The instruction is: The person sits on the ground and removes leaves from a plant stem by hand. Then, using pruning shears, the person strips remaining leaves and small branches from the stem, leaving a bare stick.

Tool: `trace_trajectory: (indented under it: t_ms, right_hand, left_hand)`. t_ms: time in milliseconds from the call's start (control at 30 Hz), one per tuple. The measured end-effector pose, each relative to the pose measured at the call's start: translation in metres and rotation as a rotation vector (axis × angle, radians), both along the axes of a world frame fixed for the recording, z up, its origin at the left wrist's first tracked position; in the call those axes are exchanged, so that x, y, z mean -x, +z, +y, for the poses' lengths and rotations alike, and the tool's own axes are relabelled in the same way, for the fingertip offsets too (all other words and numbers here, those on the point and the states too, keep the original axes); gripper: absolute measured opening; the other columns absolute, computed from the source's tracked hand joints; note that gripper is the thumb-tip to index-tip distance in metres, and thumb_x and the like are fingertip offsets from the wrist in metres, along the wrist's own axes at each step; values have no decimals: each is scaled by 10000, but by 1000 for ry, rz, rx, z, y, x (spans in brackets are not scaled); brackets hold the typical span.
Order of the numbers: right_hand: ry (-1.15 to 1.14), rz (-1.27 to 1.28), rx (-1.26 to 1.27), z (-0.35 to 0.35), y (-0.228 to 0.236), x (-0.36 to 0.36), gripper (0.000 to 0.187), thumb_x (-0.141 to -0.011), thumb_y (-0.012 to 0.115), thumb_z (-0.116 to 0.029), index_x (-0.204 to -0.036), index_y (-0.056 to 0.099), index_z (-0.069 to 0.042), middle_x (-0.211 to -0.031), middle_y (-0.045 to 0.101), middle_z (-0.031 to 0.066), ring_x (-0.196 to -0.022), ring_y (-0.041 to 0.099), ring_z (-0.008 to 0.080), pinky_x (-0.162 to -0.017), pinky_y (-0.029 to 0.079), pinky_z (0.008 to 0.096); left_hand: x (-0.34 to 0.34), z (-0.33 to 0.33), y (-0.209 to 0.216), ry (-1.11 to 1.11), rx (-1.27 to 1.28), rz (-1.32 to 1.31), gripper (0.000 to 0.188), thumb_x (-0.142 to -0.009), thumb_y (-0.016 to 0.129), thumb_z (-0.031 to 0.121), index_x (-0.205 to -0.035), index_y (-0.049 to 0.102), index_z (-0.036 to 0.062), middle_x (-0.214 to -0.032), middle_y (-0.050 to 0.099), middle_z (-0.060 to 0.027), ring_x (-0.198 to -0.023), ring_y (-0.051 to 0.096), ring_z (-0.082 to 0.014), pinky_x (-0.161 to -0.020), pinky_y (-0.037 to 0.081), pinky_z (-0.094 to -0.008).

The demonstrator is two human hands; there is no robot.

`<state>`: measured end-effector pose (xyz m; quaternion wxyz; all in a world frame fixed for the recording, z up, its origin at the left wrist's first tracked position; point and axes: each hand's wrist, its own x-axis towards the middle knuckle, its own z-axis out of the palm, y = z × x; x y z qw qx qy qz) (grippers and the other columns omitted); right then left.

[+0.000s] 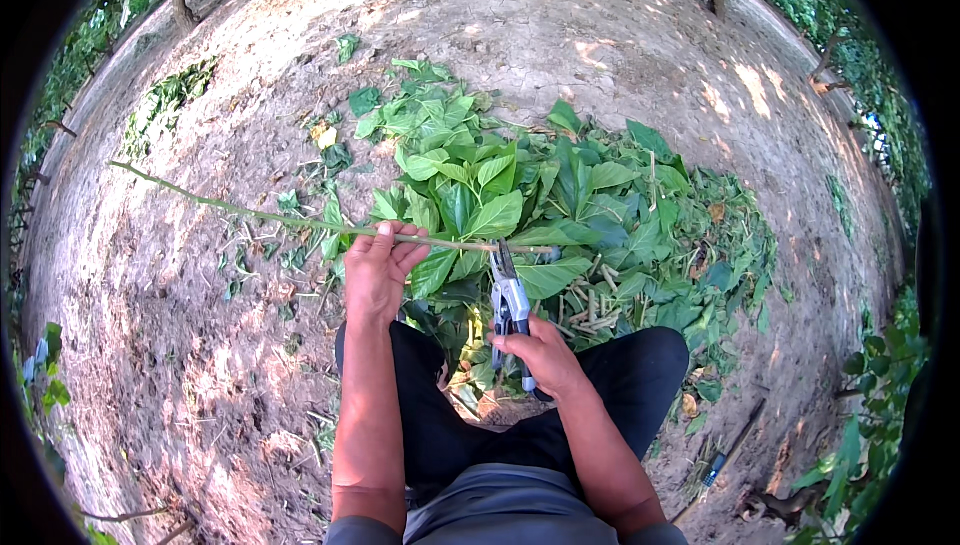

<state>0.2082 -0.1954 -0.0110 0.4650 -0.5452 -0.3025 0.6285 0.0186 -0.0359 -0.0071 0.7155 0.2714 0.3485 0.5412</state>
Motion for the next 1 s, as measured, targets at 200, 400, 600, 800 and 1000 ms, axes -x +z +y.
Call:
trace_trajectory:
  t_ms: [200,400,600,800,1000]
  right_hand:
    - [-61,59,55,7,5,2,193,-818,628,-158,-935,558,-22,-796,534,-10,-745,471,87,-696,387,259]
    - [-115,60,39,9,3,2,191,-814,630,-132,-943,542,-23,-786,539,-4,-720,484,86,-659,394,255]
    - [-166,54,77,7,1,-1,212,-800,646,-123,-931,525,-9,-755,560,24,-645,533,109,-582,427,272]
    - [-200,-21,82,2,-1,-16,206,-806,643,-131,-918,521,-9,-716,567,33,-605,534,112,-546,430,272]
    - [-222,-89,74,-3,-10,-33,182,-822,654,-122,-880,509,-29,-663,549,33,-529,531,108,-479,433,269]
  left_hand:
    - [-3,-2,-1,-75,-43,-10,206,-978,509,165,-984,569,-32,-961,641,-173,-950,666,-319,-793,591,-398]
    - [-4,-3,0,-158,-74,-14,197,-984,487,146,-1006,564,-34,-981,642,-178,-971,661,-318,-800,590,-398]
    - [-5,-3,-1,-145,-64,12,219,-983,494,174,-1046,552,-29,-1009,639,-179,-978,657,-320,-814,578,-403]
    - [1,1,-1,-10,14,-87,268,-985,491,245,-1077,541,-2,-1020,638,-151,-1014,634,-317,-841,553,-420]
    - [4,3,-7,4,94,-62,214,-998,458,221,-1042,539,28,-1000,637,-140,-992,635,-310,-842,548,-439]
